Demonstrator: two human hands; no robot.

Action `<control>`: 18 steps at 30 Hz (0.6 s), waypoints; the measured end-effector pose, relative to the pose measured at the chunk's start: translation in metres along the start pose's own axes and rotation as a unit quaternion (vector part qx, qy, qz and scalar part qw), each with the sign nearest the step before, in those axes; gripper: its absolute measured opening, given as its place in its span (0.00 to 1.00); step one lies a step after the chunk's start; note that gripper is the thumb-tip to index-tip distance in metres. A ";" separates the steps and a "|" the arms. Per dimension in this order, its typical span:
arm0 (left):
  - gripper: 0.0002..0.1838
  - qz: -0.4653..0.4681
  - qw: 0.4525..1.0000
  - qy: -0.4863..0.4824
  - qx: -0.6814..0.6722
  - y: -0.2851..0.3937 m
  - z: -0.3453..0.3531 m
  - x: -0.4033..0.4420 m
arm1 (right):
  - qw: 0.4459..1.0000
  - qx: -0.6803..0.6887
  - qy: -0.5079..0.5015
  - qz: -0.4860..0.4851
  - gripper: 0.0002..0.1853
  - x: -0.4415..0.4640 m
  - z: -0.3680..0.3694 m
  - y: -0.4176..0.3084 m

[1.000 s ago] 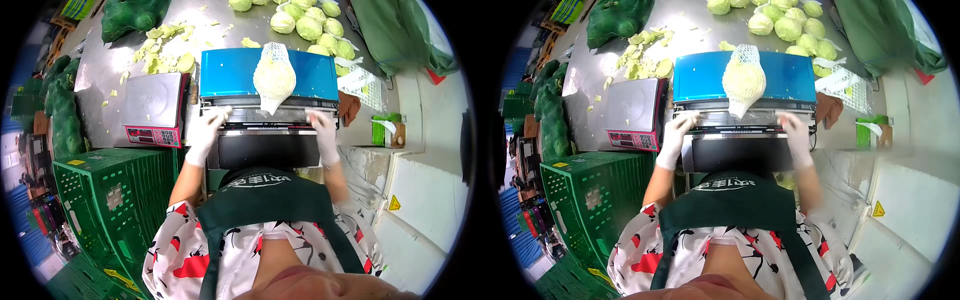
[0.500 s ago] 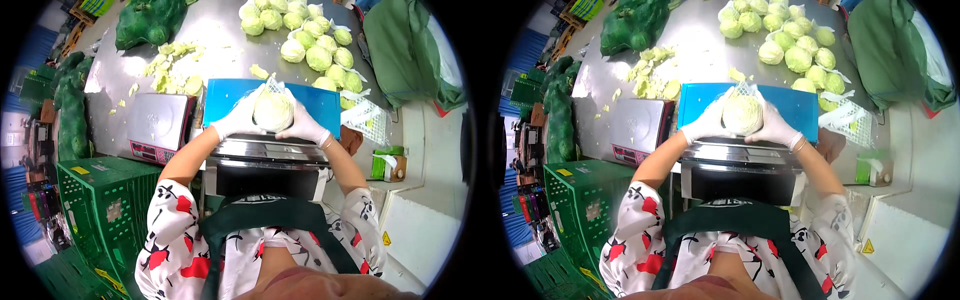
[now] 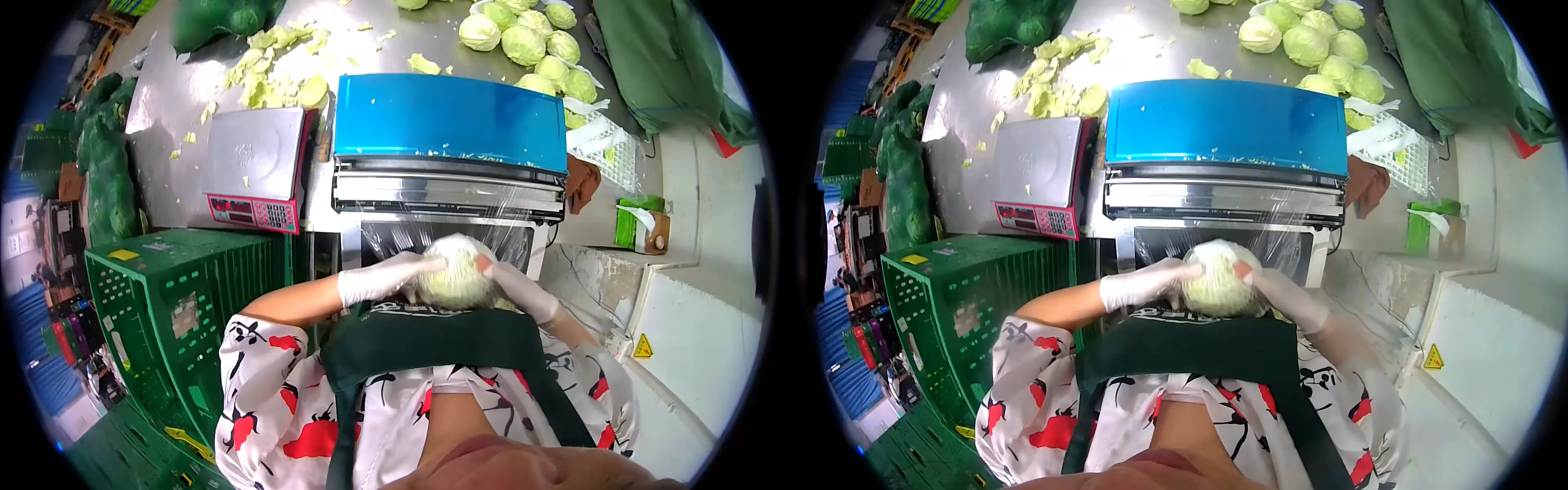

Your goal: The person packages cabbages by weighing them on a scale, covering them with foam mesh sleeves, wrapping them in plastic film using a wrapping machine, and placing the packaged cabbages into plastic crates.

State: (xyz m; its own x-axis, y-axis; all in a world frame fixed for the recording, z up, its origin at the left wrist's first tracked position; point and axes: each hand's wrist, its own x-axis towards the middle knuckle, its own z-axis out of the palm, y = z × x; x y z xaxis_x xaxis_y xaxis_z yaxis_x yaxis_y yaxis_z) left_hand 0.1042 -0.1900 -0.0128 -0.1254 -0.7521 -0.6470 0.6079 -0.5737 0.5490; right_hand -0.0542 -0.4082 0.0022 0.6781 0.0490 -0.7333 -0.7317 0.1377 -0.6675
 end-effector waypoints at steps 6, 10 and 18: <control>0.45 -0.110 0.990 0.060 -0.059 -0.028 -0.027 0.028 | 0.962 0.227 -0.133 0.069 0.34 0.064 -0.006 0.052; 0.40 -0.011 0.992 0.027 -0.119 -0.060 -0.028 -0.002 | 0.953 0.253 -0.163 0.030 0.25 0.027 -0.010 0.066; 0.23 0.255 0.860 0.339 0.283 -0.103 -0.016 -0.022 | 0.942 0.091 0.282 -0.155 0.10 -0.007 -0.003 0.089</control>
State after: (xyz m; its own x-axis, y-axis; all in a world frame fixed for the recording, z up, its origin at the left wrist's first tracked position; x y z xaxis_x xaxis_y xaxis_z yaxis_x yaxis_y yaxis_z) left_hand 0.0566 -0.1094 -0.0640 0.6480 -0.7003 -0.2994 -0.0553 -0.4354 0.8986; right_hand -0.1242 -0.3994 -0.0527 0.6757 -0.5487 -0.4923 -0.4448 0.2290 -0.8658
